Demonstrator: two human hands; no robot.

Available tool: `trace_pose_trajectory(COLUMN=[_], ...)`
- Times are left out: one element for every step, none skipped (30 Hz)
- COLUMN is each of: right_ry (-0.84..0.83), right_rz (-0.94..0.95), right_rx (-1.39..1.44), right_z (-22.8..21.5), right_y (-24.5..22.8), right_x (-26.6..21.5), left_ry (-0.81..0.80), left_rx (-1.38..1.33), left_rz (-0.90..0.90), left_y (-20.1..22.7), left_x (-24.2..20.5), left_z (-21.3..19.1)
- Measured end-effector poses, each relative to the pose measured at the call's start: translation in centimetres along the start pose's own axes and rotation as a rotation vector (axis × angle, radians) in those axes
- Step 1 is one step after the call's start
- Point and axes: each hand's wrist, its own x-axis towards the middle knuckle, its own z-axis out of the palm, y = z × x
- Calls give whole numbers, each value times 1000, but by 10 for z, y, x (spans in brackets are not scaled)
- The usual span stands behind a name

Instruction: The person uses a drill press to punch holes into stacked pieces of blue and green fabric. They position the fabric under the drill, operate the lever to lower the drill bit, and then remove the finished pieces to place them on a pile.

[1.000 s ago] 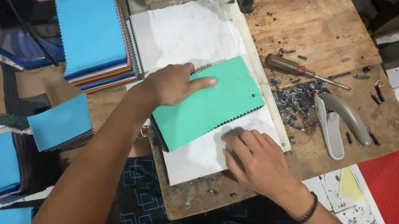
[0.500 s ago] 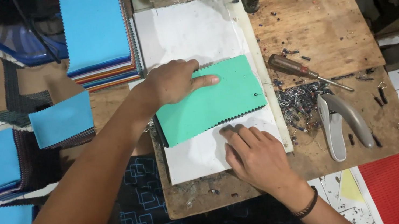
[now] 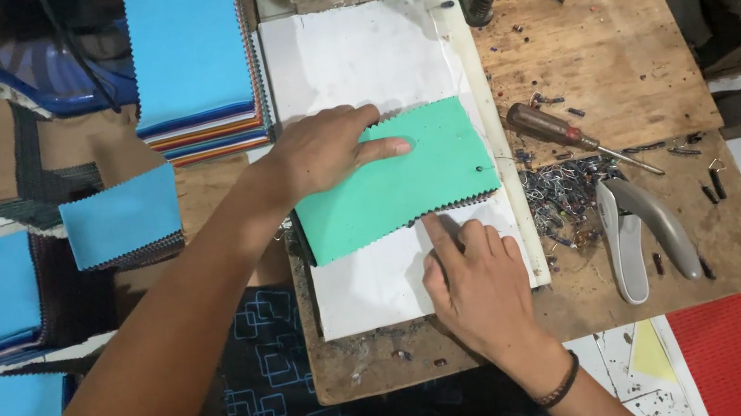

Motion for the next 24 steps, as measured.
trace_pose_trajectory(right_ry=[-3, -6, -4, -16, -28, -27, -73, -120, -119, -161, -208, -213, -31, 151, 150, 281, 416, 420, 328, 234, 241, 172, 107, 117], right_rz=[0, 1, 3, 0, -2, 0, -41, -83, -87, -217, -350, -355, -329, -303, -303, -211, -119, -119, 77, 272, 273, 310, 351, 355], right_rx=[35, 70, 69, 97, 126, 126, 171, 215, 214, 378, 540, 539, 574, 606, 604, 528, 450, 448, 478, 505, 502, 495, 489, 487], right_z=[1, 1, 0, -1, -2, -2, -2, -1, -9, -18, -26, -20, -14, -8, -8, -9, -9, -29, -51, -72, -68, -64, -60, -67], right_y=[2, 4, 4, 5, 5, 6, 7, 8, 6, 5, 5, 13, 21, 30, 42, 54, 67, 61, 55, 49, 55, 61, 67, 63], right_x=[1, 2, 4, 5, 6, 2, 0, -3, -10, -17, -25, -29, -34, -38, -32, -25, -18, -7, 3, 12, 19, 27, 34, 43], left_ry=[6, 12, 12, 13, 14, 12, -7, -26, -23, -28, -35, -32, -35, -39, -38, -31, -23, -21, 152, 325, 330, 602, 872, 876], left_rx=[11, 23, 24, 27, 30, 32, 21, 9, 10, -10, -34, -39, -32, -24, -26, 1, 34, 36, 107, 176, 178, 231, 282, 285], left_rz=[1, 3, 5, -2, -9, -7, -22, -38, -40, -60, -81, -85, -80, -74, -73, -48, -21, -18, 7, 34, 39, 91, 150, 160], left_y=[-3, -5, -6, -6, -7, -5, -3, -2, -1, 1, 3, 3, 4, 6, 6, 6, 6, 5, 4, 4, 5, 7, 8, 15], left_x=[3, 7, 8, 9, 10, 9, 8, 7, 5, 4, 2, 1, 1, 1, 2, 2, 3, 3, 2, 1, -9, -19, -28, -49], left_z=[3, 6, 7, 7, 8, 6, 4, 2, 2, 2, 4, 4, 3, 3, 4, 5, 4, 4, 4, 5, 12, 20, 26, 28])
